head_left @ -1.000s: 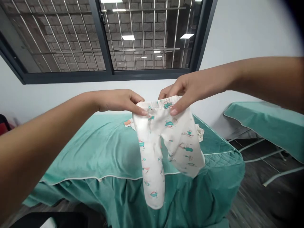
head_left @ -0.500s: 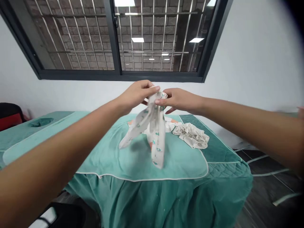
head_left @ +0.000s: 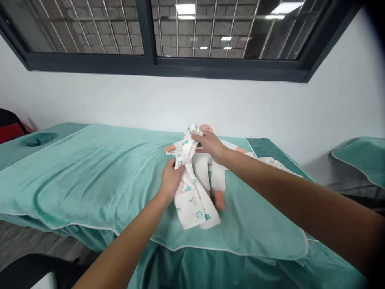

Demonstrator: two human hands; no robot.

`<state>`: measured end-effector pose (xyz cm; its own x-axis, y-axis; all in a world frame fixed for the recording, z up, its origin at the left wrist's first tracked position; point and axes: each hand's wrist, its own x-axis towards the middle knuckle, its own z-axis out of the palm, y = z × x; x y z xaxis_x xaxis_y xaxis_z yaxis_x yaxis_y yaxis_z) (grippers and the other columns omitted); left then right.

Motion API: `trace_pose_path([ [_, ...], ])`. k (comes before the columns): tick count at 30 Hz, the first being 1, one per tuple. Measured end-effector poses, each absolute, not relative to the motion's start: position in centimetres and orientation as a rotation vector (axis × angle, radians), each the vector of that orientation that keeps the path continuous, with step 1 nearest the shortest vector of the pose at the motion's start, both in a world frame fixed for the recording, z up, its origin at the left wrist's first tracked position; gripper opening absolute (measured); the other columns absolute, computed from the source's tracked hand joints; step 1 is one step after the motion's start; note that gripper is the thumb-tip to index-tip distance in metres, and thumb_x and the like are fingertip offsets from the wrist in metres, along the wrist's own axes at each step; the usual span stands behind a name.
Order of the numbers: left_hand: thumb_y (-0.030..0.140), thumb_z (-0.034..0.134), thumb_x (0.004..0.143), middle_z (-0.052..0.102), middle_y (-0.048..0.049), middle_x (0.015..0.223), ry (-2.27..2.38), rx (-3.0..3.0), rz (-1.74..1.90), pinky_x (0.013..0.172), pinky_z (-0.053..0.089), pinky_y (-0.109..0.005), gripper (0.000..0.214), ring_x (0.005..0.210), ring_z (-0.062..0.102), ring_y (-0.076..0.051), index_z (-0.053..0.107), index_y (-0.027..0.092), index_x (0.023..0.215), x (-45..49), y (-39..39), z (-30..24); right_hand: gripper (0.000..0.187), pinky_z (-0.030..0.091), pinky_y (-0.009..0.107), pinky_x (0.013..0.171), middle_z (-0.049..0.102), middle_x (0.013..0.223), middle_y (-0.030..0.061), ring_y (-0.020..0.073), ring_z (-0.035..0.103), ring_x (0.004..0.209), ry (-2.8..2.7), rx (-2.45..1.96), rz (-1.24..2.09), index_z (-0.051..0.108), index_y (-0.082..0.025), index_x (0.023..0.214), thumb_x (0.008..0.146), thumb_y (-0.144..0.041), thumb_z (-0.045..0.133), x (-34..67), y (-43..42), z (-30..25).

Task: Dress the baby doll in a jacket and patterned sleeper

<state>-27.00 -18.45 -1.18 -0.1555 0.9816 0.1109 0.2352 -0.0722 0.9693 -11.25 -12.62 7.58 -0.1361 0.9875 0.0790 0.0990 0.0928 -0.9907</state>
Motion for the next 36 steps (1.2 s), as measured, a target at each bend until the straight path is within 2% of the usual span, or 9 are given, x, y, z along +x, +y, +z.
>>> trace_pose_path([
  [2, 0.023, 0.061, 0.075, 0.067, -0.0114, 0.106, 1.673, 1.414, 1.290, 0.090, 0.048, -0.044, 0.035, 0.099, 0.062, -0.028, 0.060, 0.015, 0.109, -27.8, -16.3, -3.3, 0.032, 0.052, 0.042, 0.086, 0.060, 0.112, 0.0094, 0.0211, 0.061, 0.092, -1.539, -1.314, 0.895, 0.055, -0.020, 0.103, 0.078, -0.038, 0.064, -10.1, -9.1, 3.9],
  [5, 0.020, 0.060, 0.077, 0.063, -0.0127, 0.117, 1.663, 1.672, 1.365, 0.102, 0.042, -0.045, 0.035, 0.116, 0.056, -0.029, 0.061, 0.016, 0.112, -27.3, -14.2, -4.6, 0.053, 0.039, 0.049, 0.106, 0.051, 0.133, 0.0180, 0.0300, 0.052, 0.120, -1.689, -1.402, 0.465, 0.051, -0.015, 0.123, 0.075, -0.033, 0.065, -7.2, -3.8, 0.3],
  [7, 0.027, 0.055, 0.085, 0.066, -0.0107, 0.112, 1.490, 1.657, 1.251, 0.098, 0.046, -0.042, 0.031, 0.107, 0.061, -0.025, 0.061, 0.018, 0.114, -25.8, -13.5, -4.4, 0.066, 0.030, 0.050, 0.113, 0.044, 0.141, 0.0227, 0.0346, 0.038, 0.135, -1.708, -1.479, 0.294, 0.045, -0.010, 0.133, 0.075, -0.034, 0.065, -5.0, -0.5, -0.7],
  [9, 0.039, 0.057, 0.087, 0.069, -0.0113, 0.109, 1.350, 1.450, 1.049, 0.093, 0.050, -0.041, 0.037, 0.099, 0.065, -0.025, 0.062, 0.018, 0.116, -23.8, -12.8, -4.1, 0.080, 0.030, 0.050, 0.113, 0.040, 0.146, 0.0254, 0.0371, 0.036, 0.139, -1.641, -1.639, 0.347, 0.035, -0.007, 0.142, 0.077, -0.043, 0.065, -3.0, 2.2, -1.0],
  [13, 0.055, 0.063, 0.083, 0.066, -0.0132, 0.128, 1.087, 1.014, 0.933, 0.096, 0.052, -0.042, 0.057, 0.110, 0.065, -0.028, 0.059, 0.020, 0.128, -20.8, -11.3, -3.7, 0.105, 0.038, 0.048, 0.108, 0.050, 0.141, 0.0264, 0.0376, 0.050, 0.129, -1.614, -1.876, 0.811, 0.016, -0.008, 0.152, 0.078, -0.068, 0.059, -0.5, 5.7, -0.7],
  [19, 0.062, 0.067, 0.077, 0.067, -0.0195, 0.124, 0.897, 0.805, 0.913, 0.079, 0.059, -0.042, 0.079, 0.092, 0.072, -0.032, 0.051, 0.017, 0.140, -20.6, -9.1, -2.9, 0.089, 0.047, 0.043, 0.101, 0.056, 0.138, 0.0225, 0.0366, 0.057, 0.122, -1.752, -1.828, 0.939, 0.048, -0.012, 0.137, 0.075, -0.075, 0.060, -0.4, 7.7, 0.4],
  [21, 0.063, 0.066, 0.075, 0.068, -0.0206, 0.121, 0.914, 0.831, 0.890, 0.075, 0.061, -0.042, 0.082, 0.089, 0.073, -0.033, 0.052, 0.017, 0.140, -21.7, -8.4, -2.3, 0.089, 0.050, 0.042, 0.098, 0.058, 0.137, 0.0222, 0.0363, 0.059, 0.119, -1.769, -1.816, 0.981, 0.052, -0.013, 0.134, 0.072, -0.075, 0.064, -0.8, 8.2, 1.1],
  [28, 0.063, 0.060, 0.078, 0.074, -0.0157, 0.101, 0.990, 1.061, 0.873, 0.074, 0.062, -0.043, 0.064, 0.085, 0.073, -0.030, 0.065, 0.017, 0.123, -30.9, -6.2, 0.5, 0.106, 0.054, 0.045, 0.092, 0.052, 0.141, 0.0224, 0.0343, 0.062, 0.114, -1.730, -1.744, 1.188, 0.039, -0.014, 0.144, 0.065, -0.076, 0.069, -6.5, 9.7, 3.7],
  [36, 0.058, 0.060, 0.078, 0.075, -0.0134, 0.087, 1.296, 1.049, 0.848, 0.070, 0.060, -0.046, 0.051, 0.084, 0.072, -0.032, 0.071, 0.017, 0.105, -44.8, -4.6, 0.3, 0.106, 0.043, 0.044, 0.107, 0.042, 0.148, 0.0257, 0.0340, 0.050, 0.130, -1.840, -1.473, 1.089, 0.032, -0.007, 0.145, 0.068, -0.068, 0.071, -21.5, 12.4, 2.2],
])
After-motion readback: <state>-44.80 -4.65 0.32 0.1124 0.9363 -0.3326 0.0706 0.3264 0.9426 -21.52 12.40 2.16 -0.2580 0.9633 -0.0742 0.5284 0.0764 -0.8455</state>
